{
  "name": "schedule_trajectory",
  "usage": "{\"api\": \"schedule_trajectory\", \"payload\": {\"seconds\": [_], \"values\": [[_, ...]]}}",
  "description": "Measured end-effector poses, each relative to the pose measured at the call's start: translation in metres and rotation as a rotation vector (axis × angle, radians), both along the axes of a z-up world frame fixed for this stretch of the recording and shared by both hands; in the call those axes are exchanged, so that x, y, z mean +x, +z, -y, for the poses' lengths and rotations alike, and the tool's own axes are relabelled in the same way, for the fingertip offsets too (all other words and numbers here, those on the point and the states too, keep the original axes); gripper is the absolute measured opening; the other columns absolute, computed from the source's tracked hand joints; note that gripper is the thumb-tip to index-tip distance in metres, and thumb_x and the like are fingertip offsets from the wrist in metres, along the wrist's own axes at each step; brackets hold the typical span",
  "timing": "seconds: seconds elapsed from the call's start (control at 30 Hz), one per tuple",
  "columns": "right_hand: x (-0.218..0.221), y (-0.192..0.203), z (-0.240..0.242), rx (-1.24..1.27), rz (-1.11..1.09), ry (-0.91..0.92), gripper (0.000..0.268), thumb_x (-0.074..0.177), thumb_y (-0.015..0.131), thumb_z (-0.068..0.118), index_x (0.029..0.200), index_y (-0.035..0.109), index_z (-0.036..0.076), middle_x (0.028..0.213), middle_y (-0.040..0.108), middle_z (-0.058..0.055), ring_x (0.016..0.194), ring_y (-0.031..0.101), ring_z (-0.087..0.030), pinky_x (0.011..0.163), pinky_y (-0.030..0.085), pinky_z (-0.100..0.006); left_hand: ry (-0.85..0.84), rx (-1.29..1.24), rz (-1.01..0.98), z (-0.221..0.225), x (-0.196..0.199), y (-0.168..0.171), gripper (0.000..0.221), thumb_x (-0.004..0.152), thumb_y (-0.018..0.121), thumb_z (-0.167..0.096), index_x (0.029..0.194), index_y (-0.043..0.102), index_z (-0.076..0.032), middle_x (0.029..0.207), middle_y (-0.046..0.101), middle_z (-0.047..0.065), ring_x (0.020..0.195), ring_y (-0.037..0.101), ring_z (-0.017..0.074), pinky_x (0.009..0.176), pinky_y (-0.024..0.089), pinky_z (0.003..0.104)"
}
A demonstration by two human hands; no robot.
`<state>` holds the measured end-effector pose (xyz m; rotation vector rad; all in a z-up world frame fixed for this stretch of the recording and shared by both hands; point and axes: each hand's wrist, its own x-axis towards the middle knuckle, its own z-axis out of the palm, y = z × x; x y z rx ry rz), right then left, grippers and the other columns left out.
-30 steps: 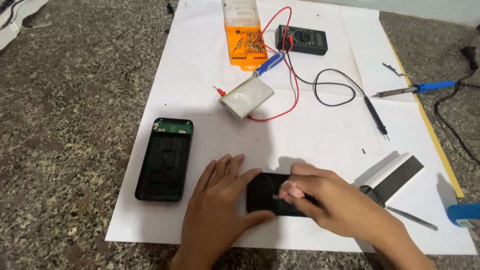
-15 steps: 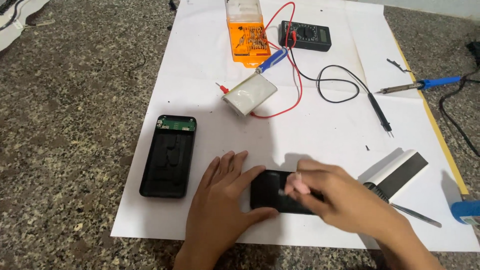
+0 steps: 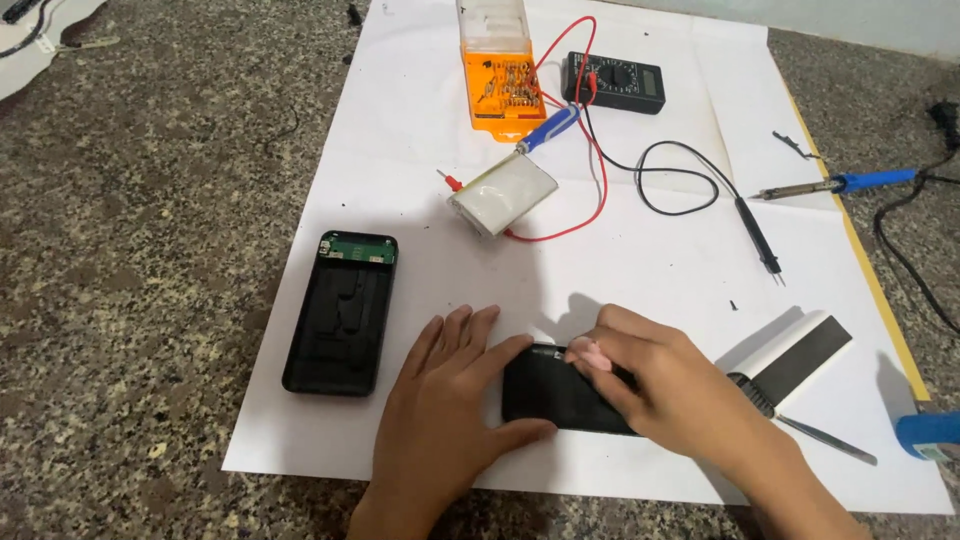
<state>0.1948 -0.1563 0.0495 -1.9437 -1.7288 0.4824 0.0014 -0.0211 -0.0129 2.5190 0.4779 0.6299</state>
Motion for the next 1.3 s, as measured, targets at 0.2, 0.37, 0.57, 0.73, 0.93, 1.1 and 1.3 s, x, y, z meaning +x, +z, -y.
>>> {"api": "schedule_trajectory", "payload": {"seconds": [0.2, 0.37, 0.57, 0.73, 0.93, 1.1, 1.3], "values": [[-0.009, 0.013, 0.002, -0.108, -0.178, 0.162, 0.021, 0.097, 0.064, 0.01, 0.078, 0.056, 0.011, 0.084, 0.068, 0.001, 0.076, 0.065, -0.018, 0.07, 0.051, -0.029, -0.02, -0.022, 0.012, -0.001, 0.0, 0.004, 0.072, 0.075, 0.085, -0.057, 0.133, 0.065, -0.02, 0.144, 0.058, 0.012, 0.139, 0.046, 0.0339, 0.119, 0.027, 0.048], [-0.001, 0.007, 0.001, -0.05, -0.217, 0.122, 0.027, 0.095, 0.066, 0.009, 0.073, 0.053, 0.013, 0.083, 0.071, 0.0, 0.081, 0.072, -0.014, 0.061, 0.052, -0.026, -0.025, -0.034, 0.006, -0.001, -0.001, 0.007, 0.069, 0.076, 0.084, -0.056, 0.132, 0.066, -0.02, 0.144, 0.057, 0.012, 0.138, 0.047, 0.0338, 0.119, 0.026, 0.047], [-0.002, 0.003, -0.003, 0.058, -0.029, 0.027, 0.016, 0.1, 0.058, 0.014, 0.097, 0.072, 0.007, 0.088, 0.064, -0.003, 0.075, 0.066, -0.017, 0.07, 0.048, -0.026, -0.012, -0.04, 0.007, -0.001, 0.0, 0.002, 0.072, 0.074, 0.086, -0.057, 0.132, 0.067, -0.019, 0.146, 0.057, 0.013, 0.139, 0.046, 0.0349, 0.12, 0.026, 0.048], [-0.005, 0.012, 0.001, -0.071, -0.119, 0.132, 0.021, 0.1, 0.055, 0.018, 0.093, 0.073, 0.01, 0.087, 0.069, -0.001, 0.075, 0.068, -0.018, 0.065, 0.052, -0.031, -0.018, -0.043, 0.006, -0.002, 0.0, 0.003, 0.074, 0.072, 0.09, -0.053, 0.133, 0.065, -0.02, 0.145, 0.057, 0.013, 0.138, 0.046, 0.0351, 0.119, 0.026, 0.048], [0.001, 0.014, 0.004, -0.157, -0.27, 0.183, 0.017, 0.097, 0.069, 0.011, 0.08, 0.071, 0.01, 0.073, 0.055, 0.001, 0.063, 0.05, -0.017, 0.06, 0.039, -0.03, -0.02, -0.051, -0.036, -0.002, 0.0, 0.001, 0.073, 0.074, 0.086, -0.058, 0.134, 0.065, -0.022, 0.15, 0.053, 0.012, 0.143, 0.041, 0.0325, 0.121, 0.022, 0.048], [0.004, -0.006, -0.003, 0.0, -0.033, 0.005, 0.02, 0.1, 0.058, 0.018, 0.1, 0.075, 0.009, 0.089, 0.07, -0.001, 0.08, 0.071, -0.016, 0.071, 0.051, -0.026, -0.028, -0.008, -0.009, -0.002, 0.0, 0.002, 0.072, 0.077, 0.084, -0.059, 0.134, 0.066, -0.019, 0.148, 0.055, 0.015, 0.14, 0.045, 0.0343, 0.12, 0.025, 0.048], [-0.008, 0.016, -0.003, -0.094, -0.19, 0.205, 0.019, 0.099, 0.062, 0.011, 0.081, 0.061, 0.011, 0.078, 0.056, -0.001, 0.071, 0.058, -0.02, 0.067, 0.045, -0.03, -0.016, -0.039, 0.007, -0.001, 0.0, 0.002, 0.075, 0.07, 0.089, -0.056, 0.132, 0.065, -0.021, 0.148, 0.056, 0.013, 0.142, 0.044, 0.0323, 0.121, 0.024, 0.046]]}}
